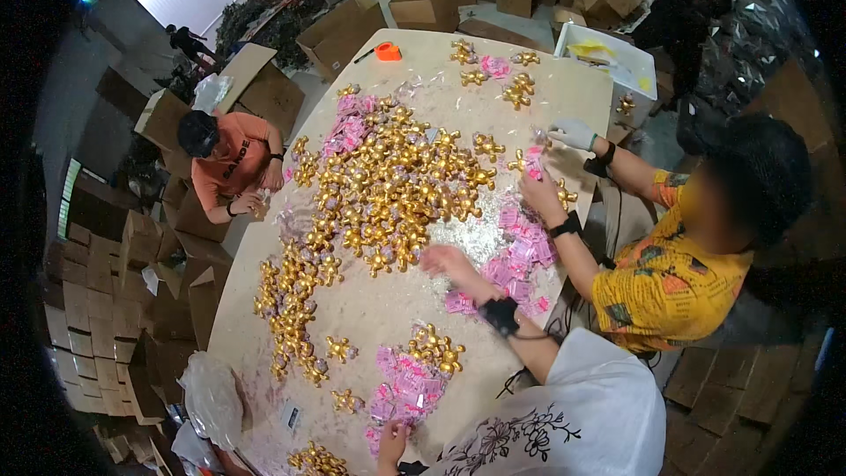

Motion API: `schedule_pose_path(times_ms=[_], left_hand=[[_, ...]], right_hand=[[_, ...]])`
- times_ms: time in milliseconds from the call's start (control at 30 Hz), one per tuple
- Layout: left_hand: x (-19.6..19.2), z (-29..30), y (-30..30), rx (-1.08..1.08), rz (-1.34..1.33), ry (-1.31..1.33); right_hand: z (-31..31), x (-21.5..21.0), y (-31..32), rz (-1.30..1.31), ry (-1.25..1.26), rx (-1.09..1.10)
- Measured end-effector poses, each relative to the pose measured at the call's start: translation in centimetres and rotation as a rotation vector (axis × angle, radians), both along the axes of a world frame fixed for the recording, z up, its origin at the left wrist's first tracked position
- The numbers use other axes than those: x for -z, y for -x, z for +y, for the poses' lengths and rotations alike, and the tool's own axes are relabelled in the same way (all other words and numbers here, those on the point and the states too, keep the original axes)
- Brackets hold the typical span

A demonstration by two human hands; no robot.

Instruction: Packaging small gold-colored star-shaped products into pink plastic wrappers.

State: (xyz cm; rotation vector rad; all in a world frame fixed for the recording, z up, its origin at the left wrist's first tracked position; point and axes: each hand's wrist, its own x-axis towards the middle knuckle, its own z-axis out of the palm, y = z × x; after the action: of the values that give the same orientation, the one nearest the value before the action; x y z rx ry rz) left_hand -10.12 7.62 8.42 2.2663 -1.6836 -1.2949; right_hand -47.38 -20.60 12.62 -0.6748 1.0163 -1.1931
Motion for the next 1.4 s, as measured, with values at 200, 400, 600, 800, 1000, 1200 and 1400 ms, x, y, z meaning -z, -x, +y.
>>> schedule_pose_path(times_ms=[200,400,600,800,1000,1200,1400], left_hand=[[-9.7,-4.5,7.8,-0.080,0.303,0.179],[-14.2,-5.3,15.7,0.079,0.915,0.442],[-15.7,-1.3,17.7,-0.172,1.274,0.102],[-12.9,8.6,13.9,0.174,1.140,0.202],[-10.2,17.3,10.8,0.180,0.893,0.115],[-8.1,21.6,8.9,-0.001,1.011,0.108],[-10.3,21.6,9.5,-0.307,1.133,-0.297]], right_hand=[[8.7,-1.2,-8.9,-0.116,-0.070,-0.163],[8.6,-9.7,-13.6,0.068,0.342,0.302],[15.8,-15.6,-10.0,0.984,1.194,0.656],[26.5,-12.4,-12.3,0.277,0.539,0.543],[36.2,-3.4,-16.4,0.907,0.471,0.369],[41.9,2.4,-20.5,1.305,0.737,-0.212],[42.2,2.9,-20.5,1.551,0.642,-0.982]])
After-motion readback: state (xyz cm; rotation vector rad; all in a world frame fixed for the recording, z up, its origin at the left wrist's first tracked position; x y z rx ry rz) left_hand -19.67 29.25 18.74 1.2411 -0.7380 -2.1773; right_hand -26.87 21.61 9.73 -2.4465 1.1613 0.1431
